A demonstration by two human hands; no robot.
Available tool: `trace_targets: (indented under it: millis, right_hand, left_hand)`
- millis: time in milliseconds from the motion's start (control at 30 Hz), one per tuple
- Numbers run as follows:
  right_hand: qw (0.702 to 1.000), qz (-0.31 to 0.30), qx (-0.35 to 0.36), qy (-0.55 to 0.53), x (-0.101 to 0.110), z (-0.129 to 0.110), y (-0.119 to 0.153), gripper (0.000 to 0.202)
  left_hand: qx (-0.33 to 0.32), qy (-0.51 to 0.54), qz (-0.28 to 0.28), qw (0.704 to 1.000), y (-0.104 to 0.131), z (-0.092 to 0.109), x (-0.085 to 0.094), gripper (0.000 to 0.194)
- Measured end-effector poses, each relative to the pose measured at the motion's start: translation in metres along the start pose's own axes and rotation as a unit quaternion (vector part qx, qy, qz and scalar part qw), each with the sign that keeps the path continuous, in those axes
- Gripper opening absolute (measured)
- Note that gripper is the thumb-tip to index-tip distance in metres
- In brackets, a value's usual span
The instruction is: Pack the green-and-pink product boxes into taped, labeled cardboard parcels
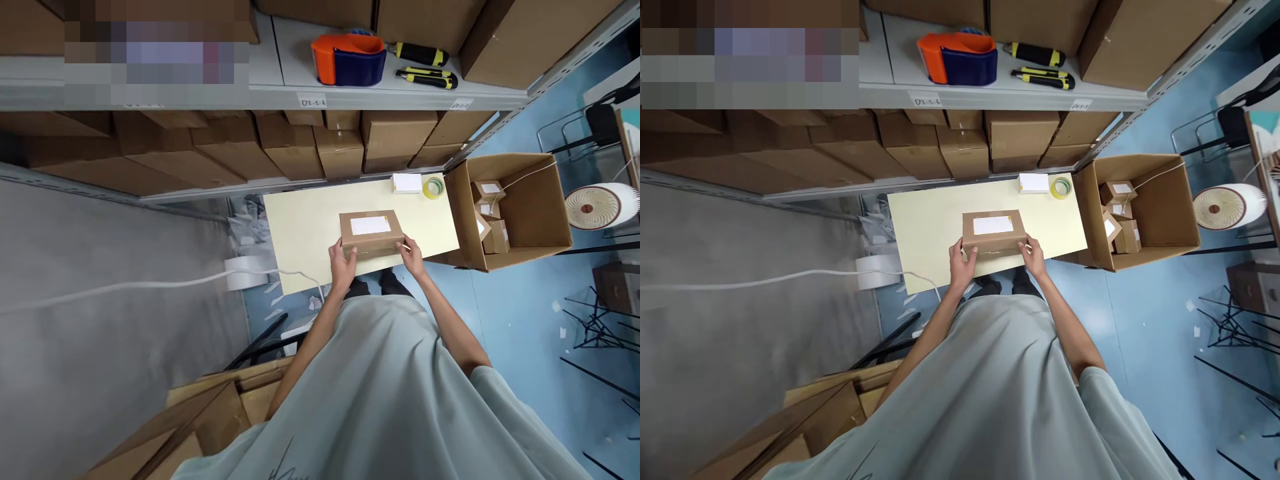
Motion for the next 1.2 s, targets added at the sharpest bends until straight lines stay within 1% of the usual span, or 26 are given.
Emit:
trace_targets:
  millis: [100, 167, 233, 267, 333, 400, 467, 633, 733, 867, 967, 1067, 1133, 1200]
  right_hand:
    - [0.997, 0.043, -0.043, -0.046, 0.031, -0.007, 0.014, 0.078]
    - [0.995, 0.063, -0.046, -0.064, 0.055, -0.01, 0.022, 0.076]
    - [0.992, 0.089, -0.046, -0.082, 0.08, -0.009, 0.027, 0.072]
    - [0.989, 0.102, -0.047, -0.091, 0.093, -0.007, 0.028, 0.069]
    - [0.985, 0.129, -0.049, -0.109, 0.124, 0.001, 0.029, 0.066]
    - [0.979, 0.154, -0.049, -0.124, 0.159, 0.014, 0.027, 0.062]
    - [0.973, 0.183, -0.047, -0.136, 0.198, 0.033, 0.023, 0.059]
    - [0.958, 0.242, -0.034, -0.149, 0.301, 0.094, 0.004, 0.056]
    - [0.951, 0.277, -0.035, -0.131, 0.355, 0.134, -0.01, 0.054]
    - [0.946, 0.309, -0.037, -0.087, 0.416, 0.181, -0.035, 0.055]
    - [0.942, 0.331, -0.037, -0.052, 0.45, 0.21, -0.062, 0.059]
    - [0.945, 0.322, -0.031, -0.048, 0.471, 0.233, -0.098, 0.065]
    - [0.955, 0.287, -0.03, -0.07, 0.476, 0.243, -0.122, 0.073]
    - [0.963, 0.25, -0.045, -0.093, 0.475, 0.248, -0.14, 0.079]
  left_hand:
    - [-0.028, 0.021, 0.008, 0.999, 0.005, 0.033, 0.013, 0.057]
    - [-0.053, 0.026, 0.008, 0.998, 0.007, 0.059, 0.015, 0.054]
    - [-0.076, 0.025, 0.002, 0.997, 0.008, 0.087, 0.009, 0.054]
    - [-0.087, 0.023, -0.003, 0.996, 0.009, 0.102, 0.004, 0.054]
    - [-0.108, 0.019, -0.012, 0.994, 0.01, 0.133, -0.015, 0.054]
    - [-0.128, 0.016, -0.023, 0.991, 0.011, 0.165, -0.042, 0.054]
    - [-0.146, 0.015, -0.036, 0.989, 0.01, 0.197, -0.076, 0.052]
    - [-0.18, 0.013, -0.078, 0.98, 0.006, 0.272, -0.18, 0.048]
    - [-0.195, -0.007, -0.113, 0.974, 0.001, 0.311, -0.242, 0.05]
    - [-0.203, -0.027, -0.163, 0.965, -0.009, 0.351, -0.313, 0.052]
    - [-0.199, -0.028, -0.208, 0.957, -0.025, 0.372, -0.36, 0.056]
    - [-0.183, -0.02, -0.248, 0.951, -0.047, 0.386, -0.4, 0.06]
    - [-0.167, -0.012, -0.259, 0.951, -0.062, 0.391, -0.417, 0.064]
    - [-0.148, -0.004, -0.252, 0.956, -0.072, 0.392, -0.423, 0.064]
Point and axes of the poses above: each hand's wrist, its own y-axis away from the middle knuckle, its own x-axis out of the back of the hand, z = x × y, the point moved 3 cm from there along -y, towards the middle knuckle, and after that the axes turned 1 degree about -z, right-handed, at the moved point
